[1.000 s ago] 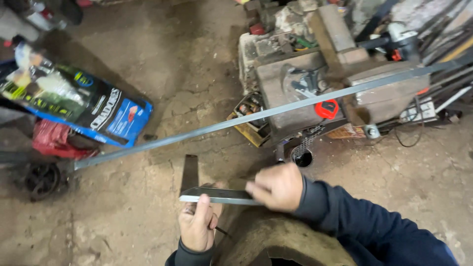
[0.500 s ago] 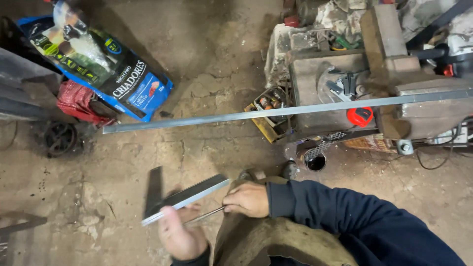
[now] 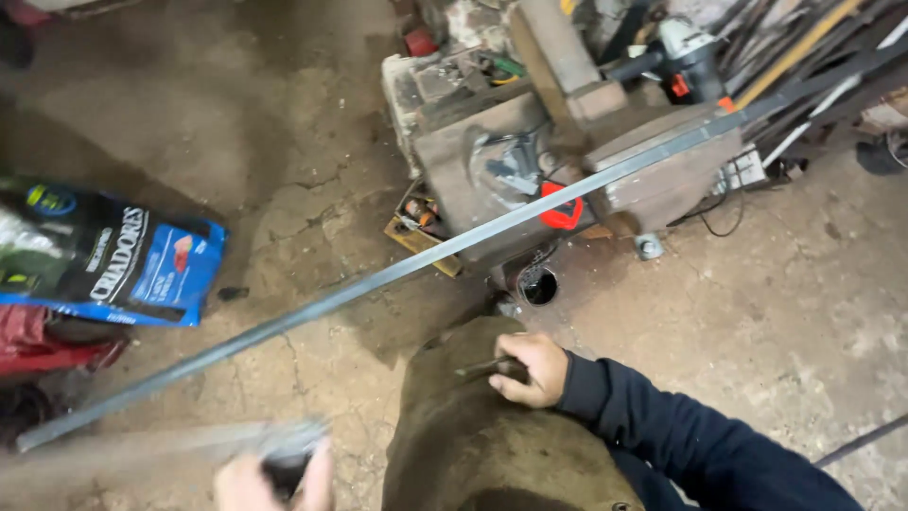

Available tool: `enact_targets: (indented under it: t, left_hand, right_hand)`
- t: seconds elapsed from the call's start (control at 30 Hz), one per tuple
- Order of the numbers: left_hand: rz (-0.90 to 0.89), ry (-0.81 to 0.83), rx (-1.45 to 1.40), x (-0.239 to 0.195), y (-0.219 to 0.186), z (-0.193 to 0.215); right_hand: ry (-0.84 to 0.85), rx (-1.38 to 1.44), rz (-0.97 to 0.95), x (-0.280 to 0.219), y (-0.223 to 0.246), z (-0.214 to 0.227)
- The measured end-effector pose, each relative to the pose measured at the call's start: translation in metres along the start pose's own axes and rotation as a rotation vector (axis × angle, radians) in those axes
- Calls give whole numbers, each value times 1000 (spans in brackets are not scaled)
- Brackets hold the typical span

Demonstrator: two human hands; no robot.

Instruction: Measuring and marking metal bars using a tape measure, a square, and a scribe tool.

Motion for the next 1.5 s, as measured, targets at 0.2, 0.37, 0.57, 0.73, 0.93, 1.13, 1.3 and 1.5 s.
enact_targets:
  t: [0.2,0.37,0.57,0.73,0.93,1.13,1.3,1.5]
  left_hand:
    - [-325,170,158,119,-161,-69]
    - [-470,370,63,165,-231,-115]
    - [-488,479,49,191,-261,-146]
    - [-599,439,229,212,-279,-146]
    - [-673,553,396,229,-280,-163]
    - [-728,502,263,244,-286,-164]
    - [-805,517,249,245,-275,-175]
    - [-801,628,171,244,-272,-186]
  right_hand:
    - [-175,516,-65,-33,-8,66]
    - [-77,788,-84,-38,-39,92]
    - [-183,866,-202,-36,-65,103]
    - [-236,1044,-304,-24,-81,120]
    - [-345,805,-239,-24,-69,142]
    - [-807,705,-253,-126,-118,80]
    - [-475,-225,-228,-55,6,203]
    - [-470,133,-327,-79,-12,190]
Point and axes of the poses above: each hand's wrist, its own x-axis towards the middle knuckle, its own z-axis out of the back of the hand, y = z × x, the point moved 5 cm from there along x, towards the middle knuckle, and after that the axes turned 12 degrees about y, right-handed, at the moved point
